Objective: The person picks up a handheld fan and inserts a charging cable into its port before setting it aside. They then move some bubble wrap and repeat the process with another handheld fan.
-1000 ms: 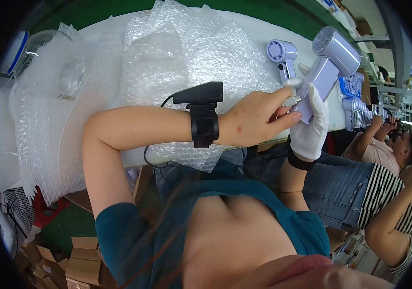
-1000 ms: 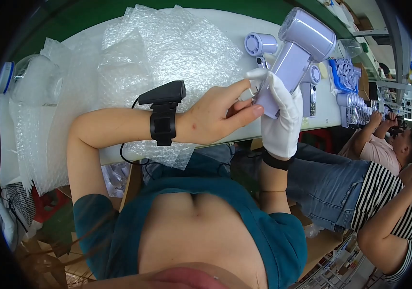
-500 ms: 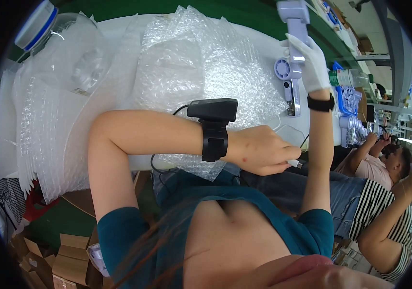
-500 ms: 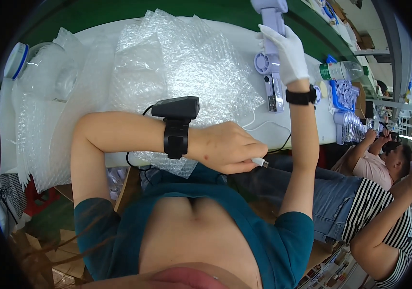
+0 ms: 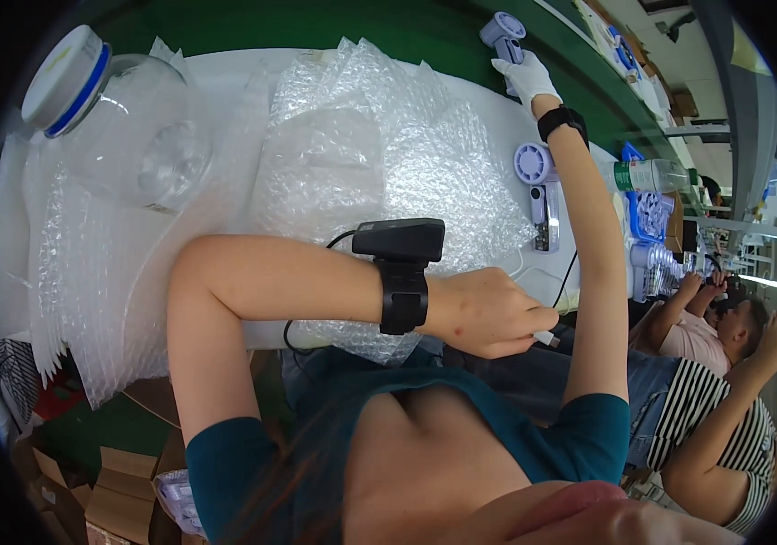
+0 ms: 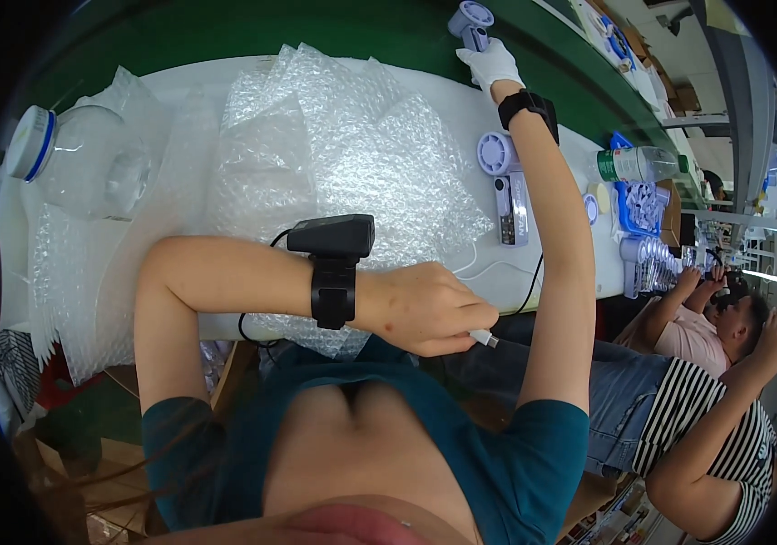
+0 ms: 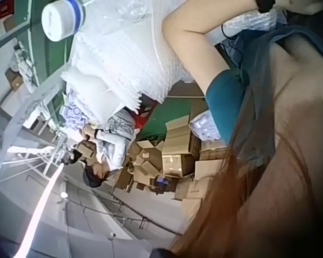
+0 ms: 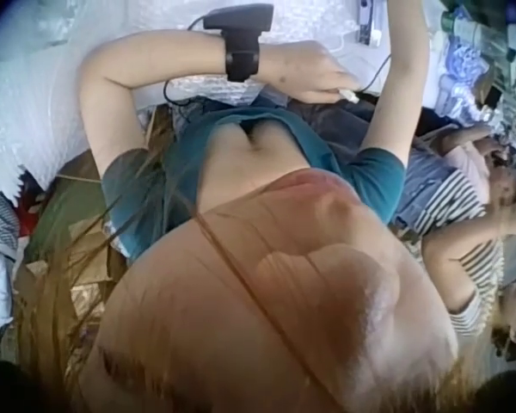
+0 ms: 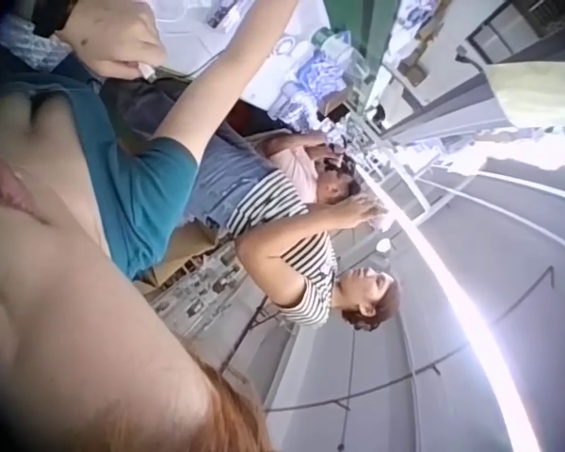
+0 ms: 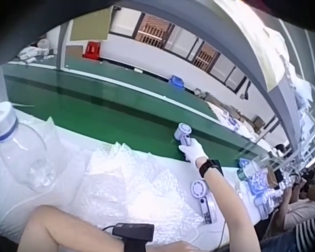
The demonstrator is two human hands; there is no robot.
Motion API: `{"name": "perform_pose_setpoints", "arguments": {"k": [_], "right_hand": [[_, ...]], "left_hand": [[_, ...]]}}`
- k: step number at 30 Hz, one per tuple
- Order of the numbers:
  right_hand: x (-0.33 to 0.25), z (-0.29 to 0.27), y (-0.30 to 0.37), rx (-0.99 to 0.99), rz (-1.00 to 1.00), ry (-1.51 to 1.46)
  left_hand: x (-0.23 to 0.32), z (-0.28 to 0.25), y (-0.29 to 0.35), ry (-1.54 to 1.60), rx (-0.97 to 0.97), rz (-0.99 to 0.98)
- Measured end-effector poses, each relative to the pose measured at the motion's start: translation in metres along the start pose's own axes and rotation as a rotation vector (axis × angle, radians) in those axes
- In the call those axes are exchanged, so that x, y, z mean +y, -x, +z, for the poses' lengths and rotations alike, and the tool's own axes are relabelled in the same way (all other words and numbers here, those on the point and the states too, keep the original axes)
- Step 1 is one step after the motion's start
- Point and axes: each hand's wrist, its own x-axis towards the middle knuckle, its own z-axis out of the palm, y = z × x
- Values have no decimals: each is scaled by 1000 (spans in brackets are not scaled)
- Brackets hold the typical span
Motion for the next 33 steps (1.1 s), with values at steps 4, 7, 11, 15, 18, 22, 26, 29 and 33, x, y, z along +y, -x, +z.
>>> {"name": "perform_pose_setpoints", "arguments": {"k": [4,7,11,15,18,22,26,29,33], "right_hand": [[4,3,-19,16,-4,-63],[5,-1,-23,37,9,-159],[9,-41,3,129,-136,-383],[22,-103,78,55,-268,-489],[40,-121,141,223,-225,-370],[109,-129,198,506,-111,238],[154,-113,229,453,43,424],[162,-106,238,294,77,395],[160,-107,232,246,173,243]], "left_hand": [[0,-1,-1,1,23,3],[1,-1,0,1,39,-5],[-4,0,-1,13,50,6],[-2,-3,-2,12,48,-7],[-3,-4,-1,-8,47,-33],[-5,-1,-4,-10,46,-15],[-3,-4,-3,-67,-89,-56],[-2,-4,-4,-68,-101,-51],[0,-3,-3,-81,-103,-35]]}}
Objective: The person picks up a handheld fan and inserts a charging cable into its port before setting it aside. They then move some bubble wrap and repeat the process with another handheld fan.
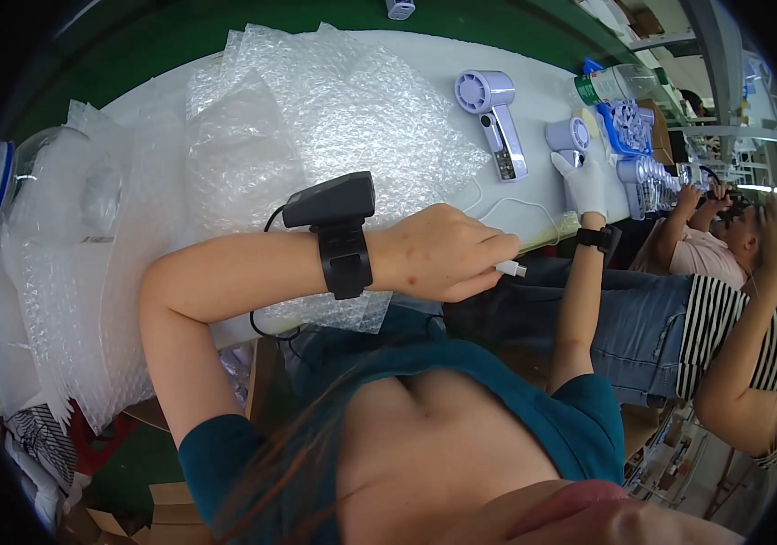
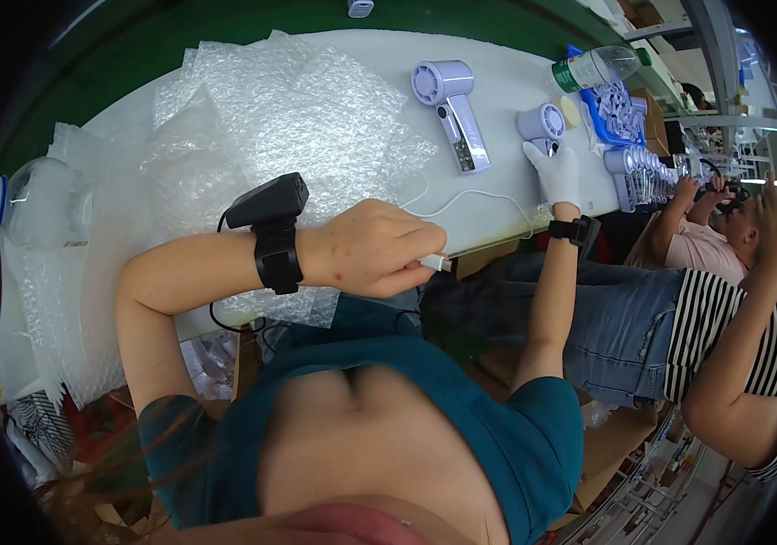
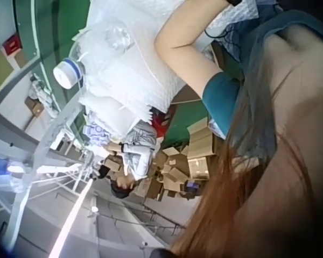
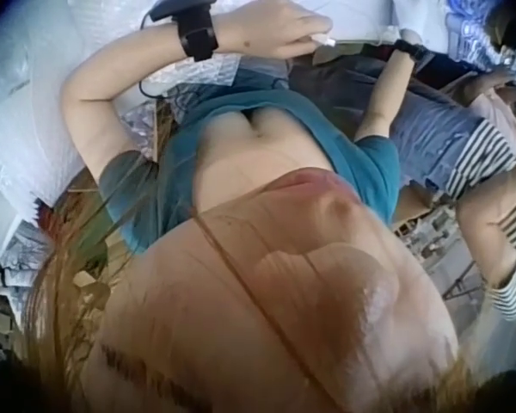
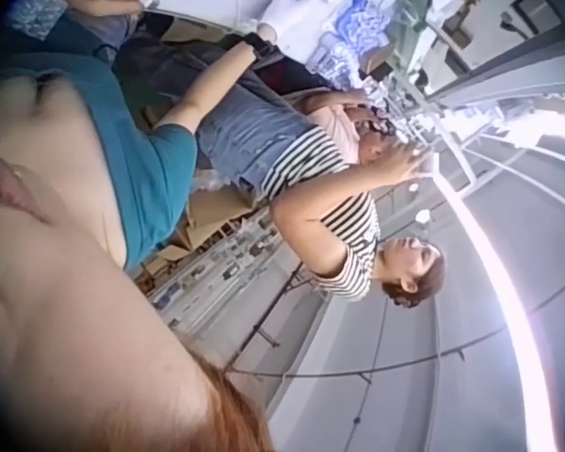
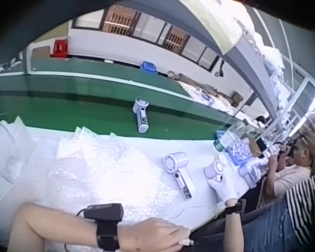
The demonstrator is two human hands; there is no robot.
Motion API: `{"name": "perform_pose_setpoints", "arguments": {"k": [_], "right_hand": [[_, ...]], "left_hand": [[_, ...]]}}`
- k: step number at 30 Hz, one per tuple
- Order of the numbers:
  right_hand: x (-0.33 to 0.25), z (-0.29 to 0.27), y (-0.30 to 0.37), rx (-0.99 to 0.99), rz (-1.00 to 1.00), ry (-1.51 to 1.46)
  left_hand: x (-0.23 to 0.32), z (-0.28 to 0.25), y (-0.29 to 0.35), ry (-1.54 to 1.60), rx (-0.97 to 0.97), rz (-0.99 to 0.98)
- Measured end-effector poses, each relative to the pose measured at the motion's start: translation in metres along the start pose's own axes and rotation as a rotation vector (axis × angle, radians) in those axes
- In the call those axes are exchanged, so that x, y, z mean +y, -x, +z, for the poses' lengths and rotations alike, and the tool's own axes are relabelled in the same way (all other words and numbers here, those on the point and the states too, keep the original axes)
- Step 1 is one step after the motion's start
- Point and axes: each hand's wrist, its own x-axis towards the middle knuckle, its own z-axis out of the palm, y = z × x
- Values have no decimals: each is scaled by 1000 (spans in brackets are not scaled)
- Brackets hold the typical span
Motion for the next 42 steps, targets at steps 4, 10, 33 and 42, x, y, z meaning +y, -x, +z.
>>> {"name": "perform_pose_setpoints", "arguments": {"k": [4,10,33,42], "right_hand": [[-11,0,1,88,-131,-22],[-40,-11,7,-65,59,-692],[-160,-22,52,-707,37,-1419],[-173,-10,40,-807,86,-1409]], "left_hand": [[0,3,-1,3,84,30],[-4,4,-3,47,118,-9],[-2,2,2,18,72,-92],[-5,4,1,2,-46,-83]]}}
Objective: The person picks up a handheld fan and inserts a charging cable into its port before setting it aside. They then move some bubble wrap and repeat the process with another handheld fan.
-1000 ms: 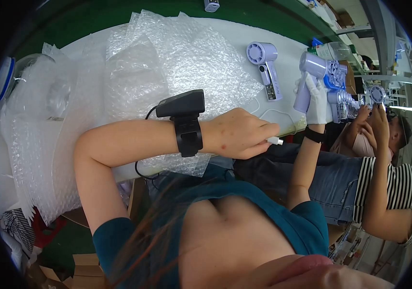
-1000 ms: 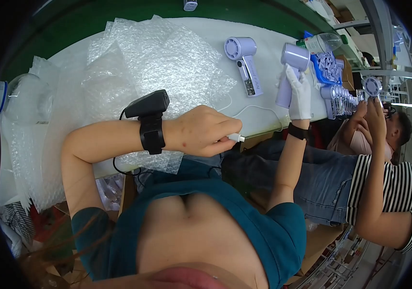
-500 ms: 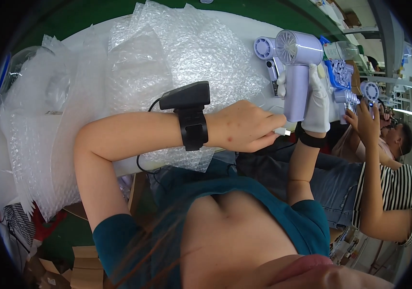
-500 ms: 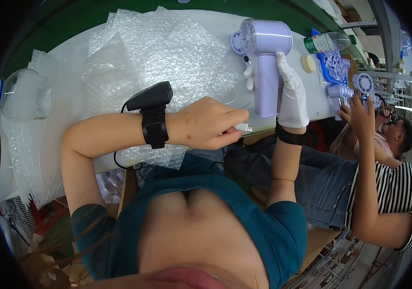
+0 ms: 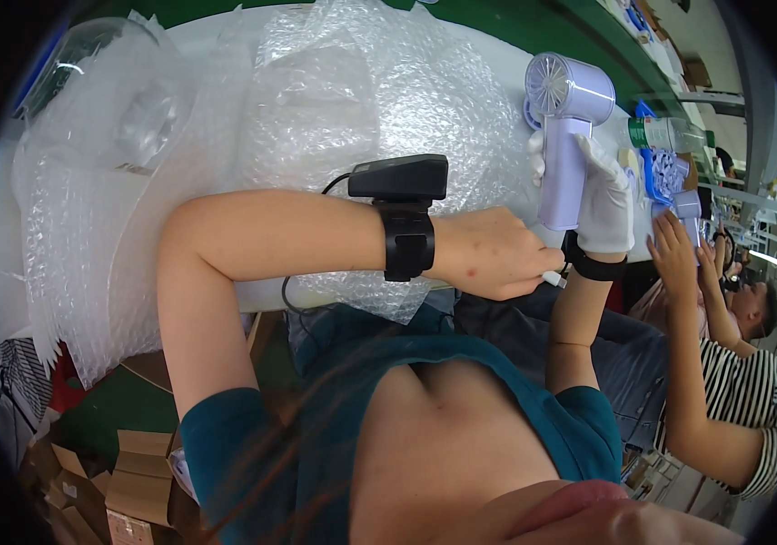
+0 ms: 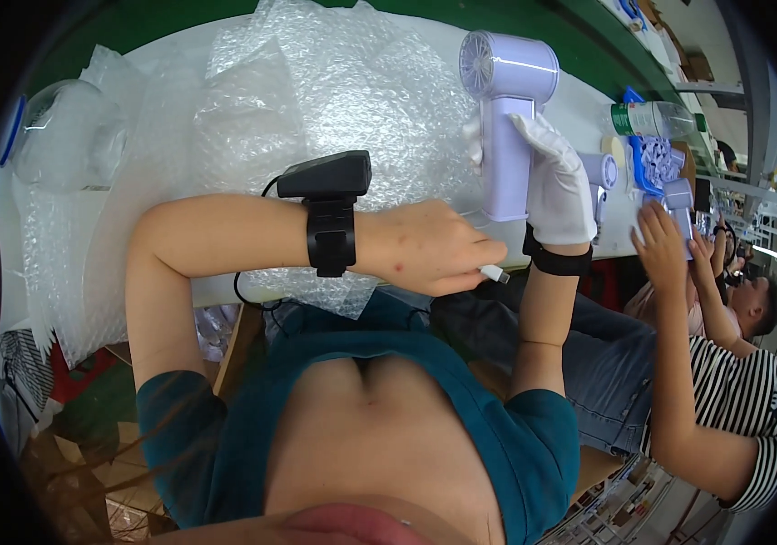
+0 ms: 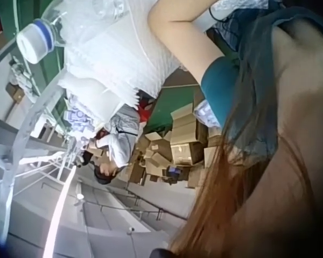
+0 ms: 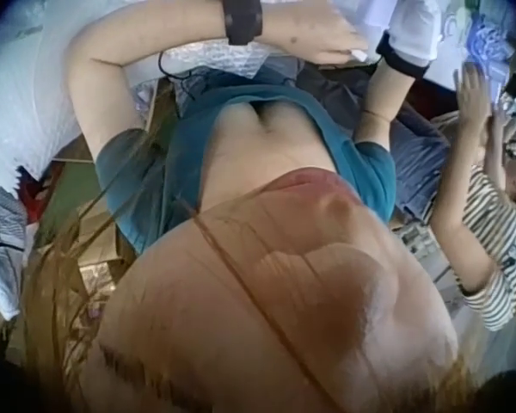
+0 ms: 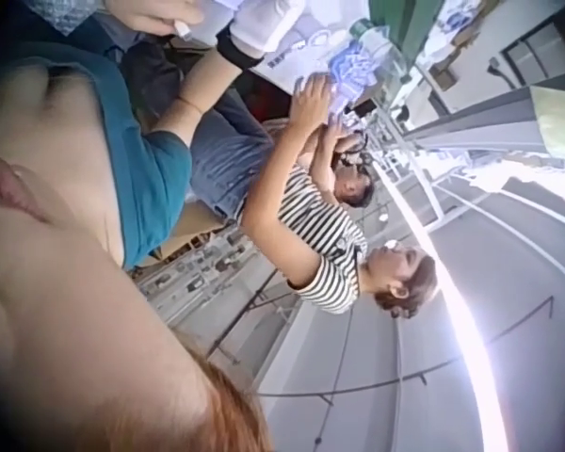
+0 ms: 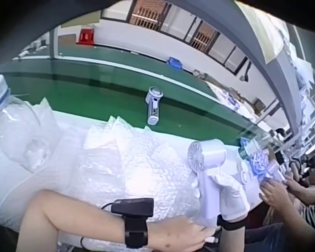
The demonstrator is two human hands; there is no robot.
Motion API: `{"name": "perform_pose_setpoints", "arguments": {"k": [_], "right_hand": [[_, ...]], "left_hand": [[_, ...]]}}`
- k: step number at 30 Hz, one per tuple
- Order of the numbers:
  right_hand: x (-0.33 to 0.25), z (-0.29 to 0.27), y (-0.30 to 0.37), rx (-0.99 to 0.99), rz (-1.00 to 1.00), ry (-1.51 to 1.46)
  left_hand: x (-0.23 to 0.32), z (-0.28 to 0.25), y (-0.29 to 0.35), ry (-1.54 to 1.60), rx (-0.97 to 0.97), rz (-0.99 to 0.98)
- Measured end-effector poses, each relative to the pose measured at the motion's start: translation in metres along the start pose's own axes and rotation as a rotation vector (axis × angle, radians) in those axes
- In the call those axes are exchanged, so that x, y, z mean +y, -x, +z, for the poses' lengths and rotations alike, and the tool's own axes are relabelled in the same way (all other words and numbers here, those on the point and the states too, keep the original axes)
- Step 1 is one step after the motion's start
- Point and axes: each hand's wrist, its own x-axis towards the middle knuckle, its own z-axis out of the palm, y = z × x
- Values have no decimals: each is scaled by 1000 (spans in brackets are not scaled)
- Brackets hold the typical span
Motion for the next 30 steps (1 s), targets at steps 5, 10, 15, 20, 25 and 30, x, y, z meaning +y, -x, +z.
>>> {"name": "perform_pose_setpoints", "arguments": {"k": [5,10,15,20,25,30], "right_hand": [[4,10,-22,-21,74,-34],[1,20,-36,-124,126,-116],[-5,34,-51,-159,194,-116],[-12,50,-71,-181,248,-201],[-25,51,-108,-270,225,-122],[-21,59,-160,-157,99,-91]], "left_hand": [[-2,1,4,-18,-40,-41],[-1,1,4,-32,-35,-22],[-2,1,3,18,-23,-24],[-3,3,3,-63,-55,-9],[-3,4,2,-45,-42,9],[-1,3,3,-19,-48,22]]}}
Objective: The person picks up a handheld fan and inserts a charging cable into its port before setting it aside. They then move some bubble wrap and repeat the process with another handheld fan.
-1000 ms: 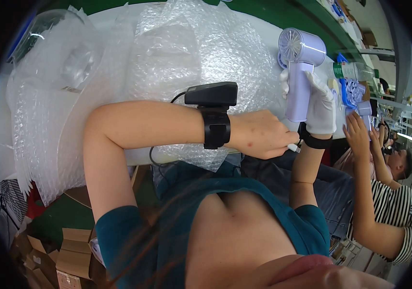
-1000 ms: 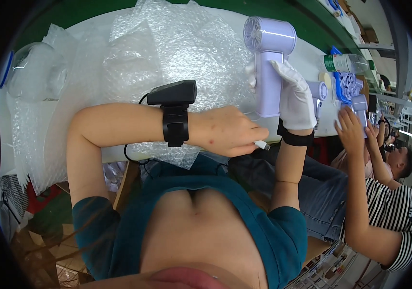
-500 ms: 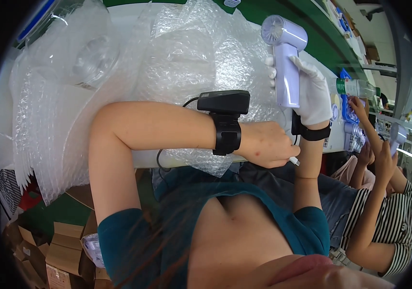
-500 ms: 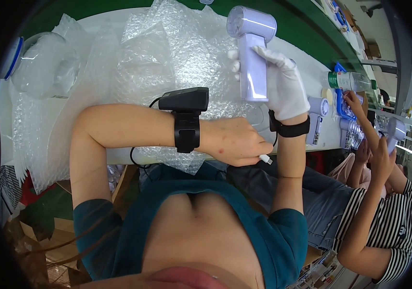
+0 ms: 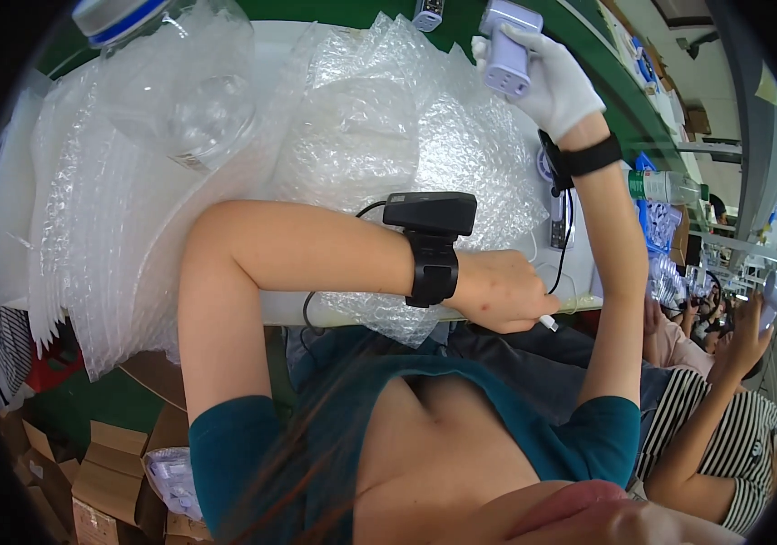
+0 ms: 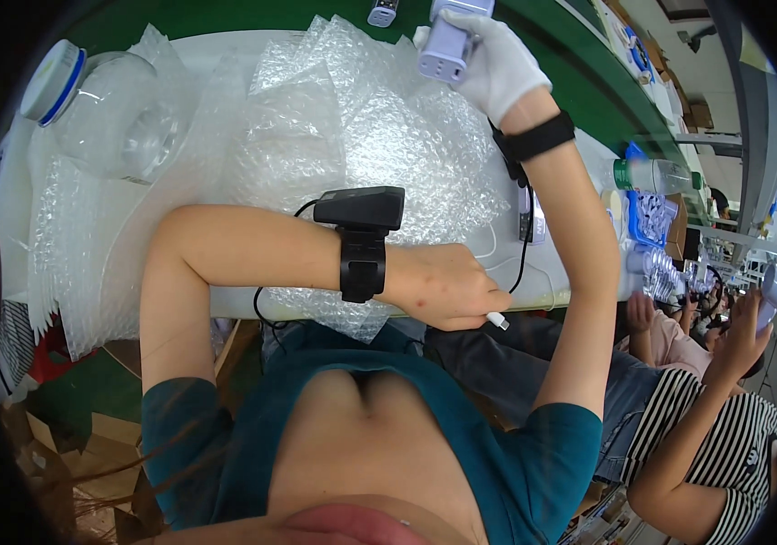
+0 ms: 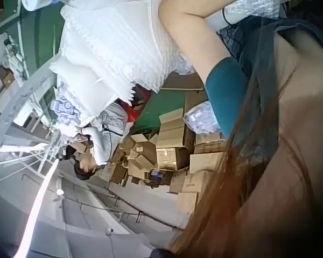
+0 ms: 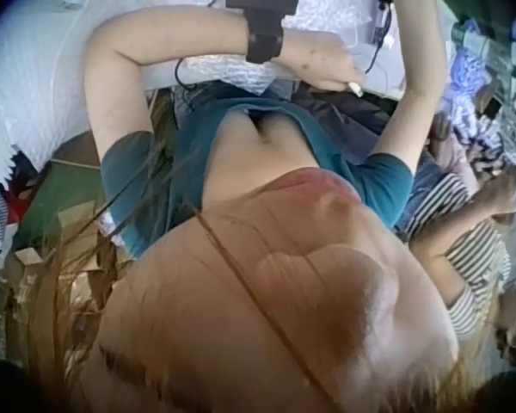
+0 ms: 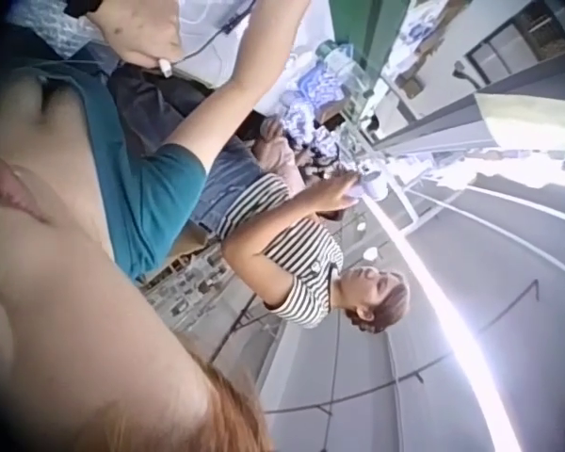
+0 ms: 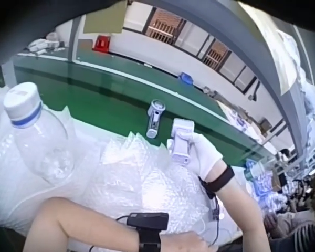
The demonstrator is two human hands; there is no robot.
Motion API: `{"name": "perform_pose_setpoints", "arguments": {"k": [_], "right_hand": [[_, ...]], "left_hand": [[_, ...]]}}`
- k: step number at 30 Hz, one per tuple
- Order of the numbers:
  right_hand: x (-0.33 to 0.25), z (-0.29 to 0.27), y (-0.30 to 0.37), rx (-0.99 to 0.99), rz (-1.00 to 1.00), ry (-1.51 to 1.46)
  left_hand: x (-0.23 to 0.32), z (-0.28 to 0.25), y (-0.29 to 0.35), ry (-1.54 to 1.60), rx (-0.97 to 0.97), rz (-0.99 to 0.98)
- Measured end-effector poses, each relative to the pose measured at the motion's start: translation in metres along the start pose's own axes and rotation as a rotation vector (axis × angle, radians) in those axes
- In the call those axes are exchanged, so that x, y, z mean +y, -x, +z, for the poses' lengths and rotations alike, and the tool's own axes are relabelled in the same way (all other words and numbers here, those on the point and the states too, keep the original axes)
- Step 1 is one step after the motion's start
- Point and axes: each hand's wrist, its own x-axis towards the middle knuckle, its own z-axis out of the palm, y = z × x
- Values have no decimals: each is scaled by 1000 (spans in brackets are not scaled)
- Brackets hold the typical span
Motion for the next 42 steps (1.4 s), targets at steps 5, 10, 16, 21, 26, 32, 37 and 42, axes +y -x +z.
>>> {"name": "perform_pose_setpoints", "arguments": {"k": [5,10,16,21,26,32,37,42], "right_hand": [[5,-7,-57,130,70,179],[17,-14,-105,247,15,344],[39,-3,-149,390,-67,562],[29,-28,-203,376,-82,497],[46,12,-186,331,-244,491],[39,40,-161,686,-452,999],[20,29,-143,526,-267,845],[5,-51,-151,524,-391,928]], "left_hand": [[1,0,0,-6,-20,-4],[1,-2,0,-25,-21,24],[-1,-2,5,-32,4,19],[0,-4,0,-14,-10,67],[-3,-3,5,23,11,27],[-3,0,0,22,-21,52],[-2,-3,3,-48,-43,73],[-1,-5,2,-43,-35,76]]}}
